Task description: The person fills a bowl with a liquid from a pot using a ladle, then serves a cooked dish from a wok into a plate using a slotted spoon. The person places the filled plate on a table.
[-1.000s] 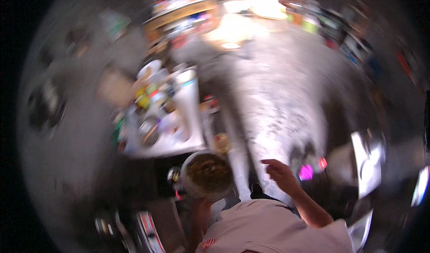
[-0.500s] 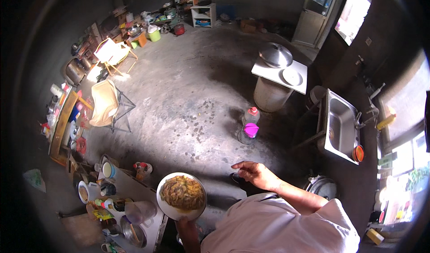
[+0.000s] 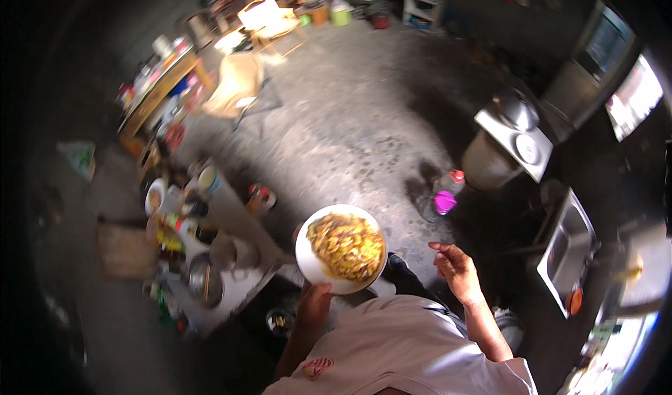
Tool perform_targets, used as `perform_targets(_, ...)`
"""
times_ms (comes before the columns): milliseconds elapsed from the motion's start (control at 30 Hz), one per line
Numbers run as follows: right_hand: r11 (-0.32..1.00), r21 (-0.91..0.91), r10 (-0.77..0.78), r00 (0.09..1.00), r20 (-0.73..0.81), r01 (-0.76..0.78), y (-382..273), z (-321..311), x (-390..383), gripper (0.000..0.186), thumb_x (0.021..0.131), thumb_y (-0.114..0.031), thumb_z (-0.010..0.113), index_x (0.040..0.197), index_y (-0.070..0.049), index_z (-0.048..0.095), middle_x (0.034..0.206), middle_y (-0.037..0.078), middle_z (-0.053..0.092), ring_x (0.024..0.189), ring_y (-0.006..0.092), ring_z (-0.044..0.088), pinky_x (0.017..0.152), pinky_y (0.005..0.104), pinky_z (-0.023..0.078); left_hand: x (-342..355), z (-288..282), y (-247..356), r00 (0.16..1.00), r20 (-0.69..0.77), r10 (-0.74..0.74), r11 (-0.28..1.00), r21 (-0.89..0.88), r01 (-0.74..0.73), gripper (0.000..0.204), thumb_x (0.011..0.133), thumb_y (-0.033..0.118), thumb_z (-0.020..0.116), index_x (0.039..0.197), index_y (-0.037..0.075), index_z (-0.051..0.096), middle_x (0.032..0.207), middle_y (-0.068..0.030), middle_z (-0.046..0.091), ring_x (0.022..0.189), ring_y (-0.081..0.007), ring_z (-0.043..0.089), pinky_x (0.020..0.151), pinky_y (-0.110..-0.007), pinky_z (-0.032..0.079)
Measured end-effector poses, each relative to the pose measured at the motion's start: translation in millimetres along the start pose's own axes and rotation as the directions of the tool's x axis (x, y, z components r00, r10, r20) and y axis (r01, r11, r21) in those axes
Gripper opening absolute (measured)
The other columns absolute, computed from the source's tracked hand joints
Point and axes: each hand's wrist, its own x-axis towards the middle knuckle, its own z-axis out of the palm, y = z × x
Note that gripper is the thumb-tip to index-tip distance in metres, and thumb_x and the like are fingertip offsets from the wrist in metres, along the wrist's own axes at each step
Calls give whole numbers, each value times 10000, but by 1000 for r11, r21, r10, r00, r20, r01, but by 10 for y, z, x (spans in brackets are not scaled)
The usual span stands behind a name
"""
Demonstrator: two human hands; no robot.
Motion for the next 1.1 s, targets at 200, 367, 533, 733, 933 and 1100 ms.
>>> perform_targets(200,995,25,83,927,365,-98,-63,247,332,212,966,-171,544,1138,-49,561,835,3,578,712,83,520,663,227,444,-68,369,438,967,-161,-197,778,-626,54,407,783,-33,592,1172,65,523,1228,-152,537,1169,-301,525,937,-428,466)
perform_targets(367,918,87,199,641,742,-386,-154,464,516,282,974,-242,531,1190,-65,490,996,64,600,877,134,571,782,286,467,-234,554,489,948,-265,-179,880,-474,34,445,780,-82,639,1171,113,556,1223,-162,526,1156,-300,522,931,-435,477)
perform_targets(533,931,16,143,404,903,-364,-210,669,774,326,968,-215,536,1239,-44,478,1026,75,604,909,154,582,808,316,480,-414,738,714,895,-394,-210,971,-188,145,460,837,18,572,1278,52,446,1261,-146,508,1147,-293,531,939,-429,480)
perform_targets(733,902,-78,219,294,930,-424,-207,1006,956,352,939,-215,594,1223,-29,501,1091,84,610,951,168,593,816,326,499,-410,785,884,786,-458,-416,802,-592,79,571,864,124,595,1372,74,340,1264,-149,502,1169,-290,514,970,-423,458)
perform_targets(933,899,-195,328,308,893,-392,19,1665,1330,342,928,-149,565,1240,-14,528,1099,81,635,939,159,632,836,315,523,-91,441,680,698,-570,-433,829,-557,59,549,889,155,586,1367,59,334,1272,-173,488,1153,-303,542,949,-424,484)
perform_targets(1100,895,-249,370,304,878,-370,376,2256,2066,320,922,-218,575,1181,-30,564,1010,71,655,835,131,640,749,274,525,438,192,480,605,-660,-444,789,-608,-85,519,911,159,569,1355,36,329,1273,-184,479,1136,-307,560,929,-423,505)
